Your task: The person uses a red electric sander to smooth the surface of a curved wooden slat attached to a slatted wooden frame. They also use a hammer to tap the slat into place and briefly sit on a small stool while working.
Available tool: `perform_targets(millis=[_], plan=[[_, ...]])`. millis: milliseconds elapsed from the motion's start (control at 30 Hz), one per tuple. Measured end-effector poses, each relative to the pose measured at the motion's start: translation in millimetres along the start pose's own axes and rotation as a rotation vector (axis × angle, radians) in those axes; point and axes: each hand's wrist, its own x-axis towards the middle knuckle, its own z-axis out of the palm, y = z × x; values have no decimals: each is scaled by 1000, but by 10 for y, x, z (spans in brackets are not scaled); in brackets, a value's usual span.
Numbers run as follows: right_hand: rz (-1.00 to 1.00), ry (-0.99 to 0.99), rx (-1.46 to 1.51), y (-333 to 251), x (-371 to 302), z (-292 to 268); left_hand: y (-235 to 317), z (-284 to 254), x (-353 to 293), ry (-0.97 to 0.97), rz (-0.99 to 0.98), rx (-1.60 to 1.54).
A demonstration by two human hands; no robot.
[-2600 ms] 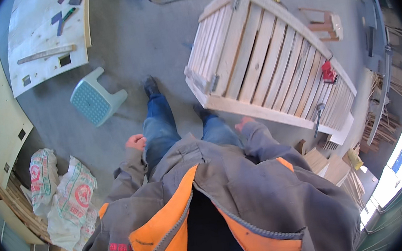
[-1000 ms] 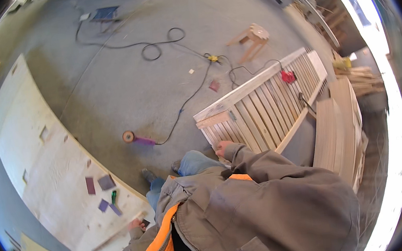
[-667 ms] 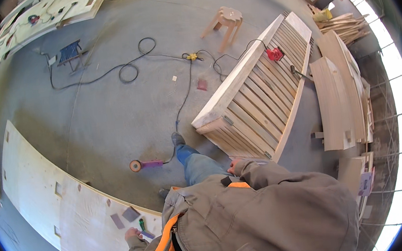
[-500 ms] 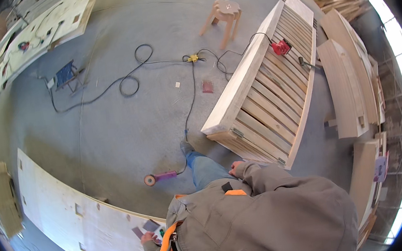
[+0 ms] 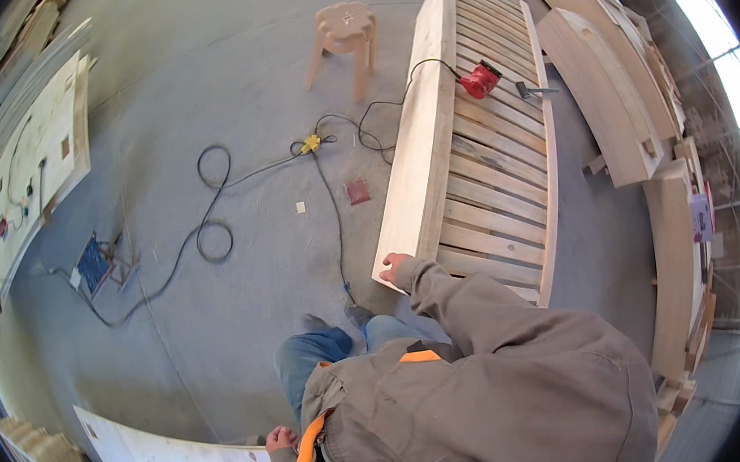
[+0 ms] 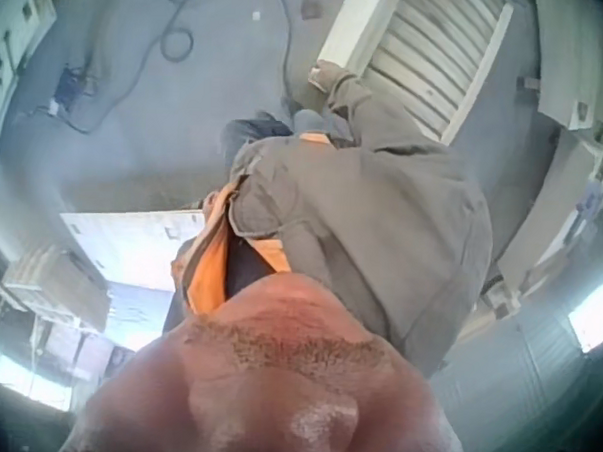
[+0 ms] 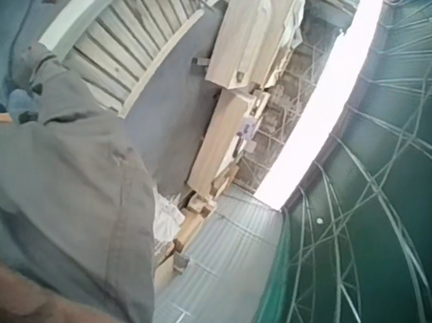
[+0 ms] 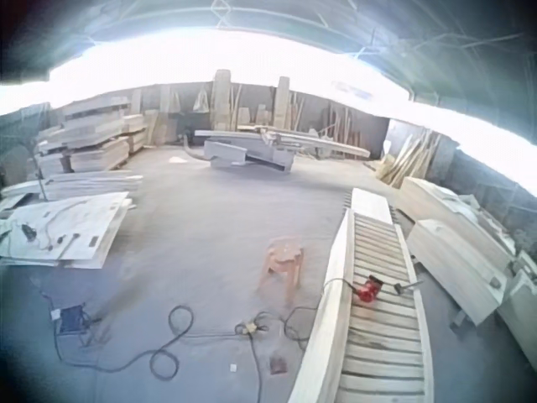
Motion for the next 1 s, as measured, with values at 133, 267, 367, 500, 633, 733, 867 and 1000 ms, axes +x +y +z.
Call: perform_targets(millis=[133, 267, 367, 500, 633, 733, 867, 1000], plan=[[109, 7, -14, 90, 146, -65, 411, -153, 1142, -156, 163, 302], [408, 15, -80, 431, -150, -137, 1455, 152, 2051, -217, 119, 397], [506, -40, -56, 275, -453, 144, 2817, 177, 2691, -143, 64, 287], [537, 58, 227, -191, -483, 294, 4876, 436, 3043, -145, 162, 248], [532, 82, 300, -725, -129, 230, 6176, 765, 3457, -119, 283, 249], [537, 44, 327, -931, 225, 118, 6652, 1109, 3595, -188, 292, 292], [544, -110, 259, -906, 1151, 174, 6752, 1476, 3562, -254, 334, 510], [470, -199, 387, -1474, 2176, -393, 6625, 1085, 3491, -213, 496, 999]])
